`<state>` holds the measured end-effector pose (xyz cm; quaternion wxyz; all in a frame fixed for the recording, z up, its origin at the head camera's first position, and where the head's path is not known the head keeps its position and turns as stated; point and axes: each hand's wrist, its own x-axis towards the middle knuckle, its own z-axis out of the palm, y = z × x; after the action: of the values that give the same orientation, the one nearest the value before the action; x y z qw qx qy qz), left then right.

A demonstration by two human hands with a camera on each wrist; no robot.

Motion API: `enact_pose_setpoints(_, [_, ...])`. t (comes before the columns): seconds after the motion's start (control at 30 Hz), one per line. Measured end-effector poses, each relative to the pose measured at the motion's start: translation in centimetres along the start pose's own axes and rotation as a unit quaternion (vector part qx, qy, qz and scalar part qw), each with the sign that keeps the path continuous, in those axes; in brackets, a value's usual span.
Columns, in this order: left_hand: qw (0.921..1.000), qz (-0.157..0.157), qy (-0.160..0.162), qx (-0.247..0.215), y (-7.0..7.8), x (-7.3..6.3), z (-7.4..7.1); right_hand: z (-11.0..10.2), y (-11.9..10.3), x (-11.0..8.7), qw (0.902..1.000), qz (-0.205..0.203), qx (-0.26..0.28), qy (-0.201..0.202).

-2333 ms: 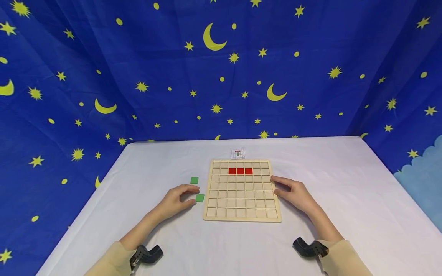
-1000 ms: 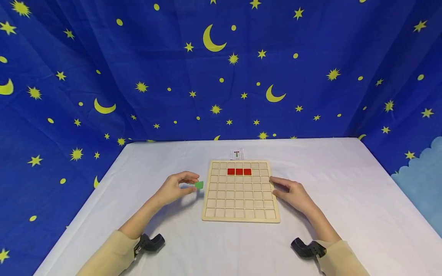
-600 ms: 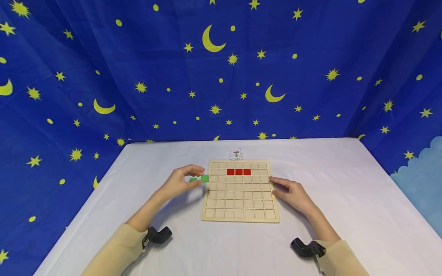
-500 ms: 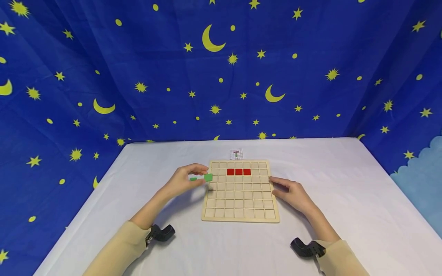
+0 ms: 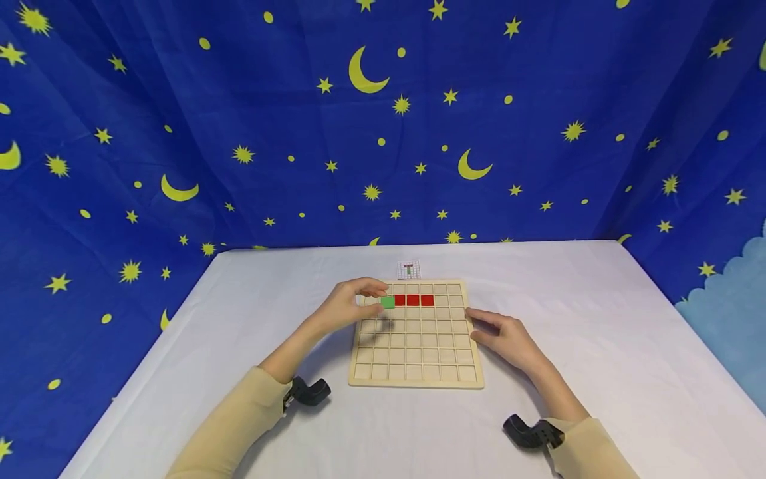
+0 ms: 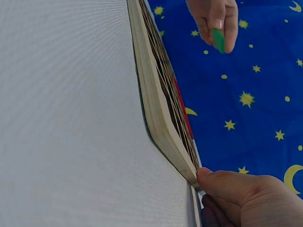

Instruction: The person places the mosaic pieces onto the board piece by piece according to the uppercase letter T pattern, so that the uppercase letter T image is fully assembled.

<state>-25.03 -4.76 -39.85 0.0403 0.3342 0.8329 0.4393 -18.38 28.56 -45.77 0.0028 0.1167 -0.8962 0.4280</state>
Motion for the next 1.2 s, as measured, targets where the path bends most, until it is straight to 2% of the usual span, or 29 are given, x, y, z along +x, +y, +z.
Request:
enact_pose_setpoints(0.47, [0.9999, 0.006, -0.006, 0.014, 0.0, 2.6, 2.1, 0.0, 0.0, 0.0, 1.0000, 0.001, -0.008, 0.004])
enact_pose_setpoints(0.8, [0.9996, 0.000, -0.016, 0.024, -0.1, 3.2, 3.2, 0.0, 0.2, 0.0, 1.0000, 0.005, -0.003, 0.002])
enact_pose_setpoints(1.2, [0.9984, 0.001, -0.038, 0.041, -1.0, 3.9, 4.3, -0.1, 0.3, 0.1, 1.0000, 0.002, -0.002, 0.003])
